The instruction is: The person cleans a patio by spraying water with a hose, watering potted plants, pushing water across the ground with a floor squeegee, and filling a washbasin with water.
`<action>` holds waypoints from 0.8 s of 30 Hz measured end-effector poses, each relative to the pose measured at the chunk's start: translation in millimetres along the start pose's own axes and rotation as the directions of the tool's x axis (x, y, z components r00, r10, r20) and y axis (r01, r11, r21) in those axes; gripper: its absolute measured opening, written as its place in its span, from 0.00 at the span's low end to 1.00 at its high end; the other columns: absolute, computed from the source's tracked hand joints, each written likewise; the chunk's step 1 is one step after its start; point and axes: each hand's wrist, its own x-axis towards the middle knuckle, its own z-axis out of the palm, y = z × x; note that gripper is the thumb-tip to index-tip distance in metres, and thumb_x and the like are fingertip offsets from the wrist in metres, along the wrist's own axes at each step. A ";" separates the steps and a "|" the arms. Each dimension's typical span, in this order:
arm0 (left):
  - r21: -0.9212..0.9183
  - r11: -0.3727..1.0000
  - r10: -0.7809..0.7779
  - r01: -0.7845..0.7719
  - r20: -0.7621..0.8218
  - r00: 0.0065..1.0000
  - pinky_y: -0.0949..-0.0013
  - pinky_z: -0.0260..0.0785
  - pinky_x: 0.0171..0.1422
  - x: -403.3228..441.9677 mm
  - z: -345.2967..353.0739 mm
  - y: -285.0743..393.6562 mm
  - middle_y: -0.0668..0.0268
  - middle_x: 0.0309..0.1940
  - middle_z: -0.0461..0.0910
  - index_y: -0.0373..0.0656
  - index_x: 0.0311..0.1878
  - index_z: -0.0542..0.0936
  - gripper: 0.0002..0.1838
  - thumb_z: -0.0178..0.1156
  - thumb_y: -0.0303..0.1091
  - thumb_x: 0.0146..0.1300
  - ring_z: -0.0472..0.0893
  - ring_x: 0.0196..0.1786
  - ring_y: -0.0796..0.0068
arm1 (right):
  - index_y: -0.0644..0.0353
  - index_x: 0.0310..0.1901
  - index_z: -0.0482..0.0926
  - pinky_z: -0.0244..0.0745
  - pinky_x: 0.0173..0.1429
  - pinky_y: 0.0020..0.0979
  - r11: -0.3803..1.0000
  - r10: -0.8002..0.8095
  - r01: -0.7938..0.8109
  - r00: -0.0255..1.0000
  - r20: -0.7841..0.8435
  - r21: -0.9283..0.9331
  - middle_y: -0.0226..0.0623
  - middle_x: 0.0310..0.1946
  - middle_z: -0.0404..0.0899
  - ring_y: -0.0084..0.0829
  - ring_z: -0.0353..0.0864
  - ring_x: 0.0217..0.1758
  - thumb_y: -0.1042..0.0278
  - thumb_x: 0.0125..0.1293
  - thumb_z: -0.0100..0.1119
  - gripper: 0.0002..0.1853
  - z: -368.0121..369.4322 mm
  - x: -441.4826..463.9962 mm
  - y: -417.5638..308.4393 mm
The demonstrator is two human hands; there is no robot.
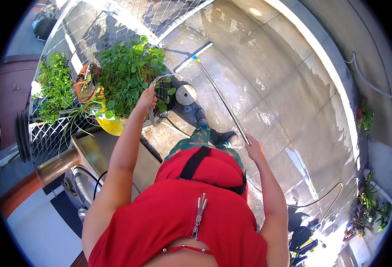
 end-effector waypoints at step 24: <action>0.024 0.992 0.115 -0.123 0.219 0.969 0.72 0.55 0.18 17.0 279.3 50.6 0.70 0.17 0.64 0.43 0.36 0.69 0.25 0.53 0.60 0.65 0.62 0.15 0.79 | 0.22 0.68 0.59 0.74 0.43 0.51 0.892 0.381 -0.372 0.925 -0.018 -0.255 0.54 0.35 0.80 0.56 0.80 0.39 0.56 0.68 0.50 0.27 -63.0 -188.4 156.7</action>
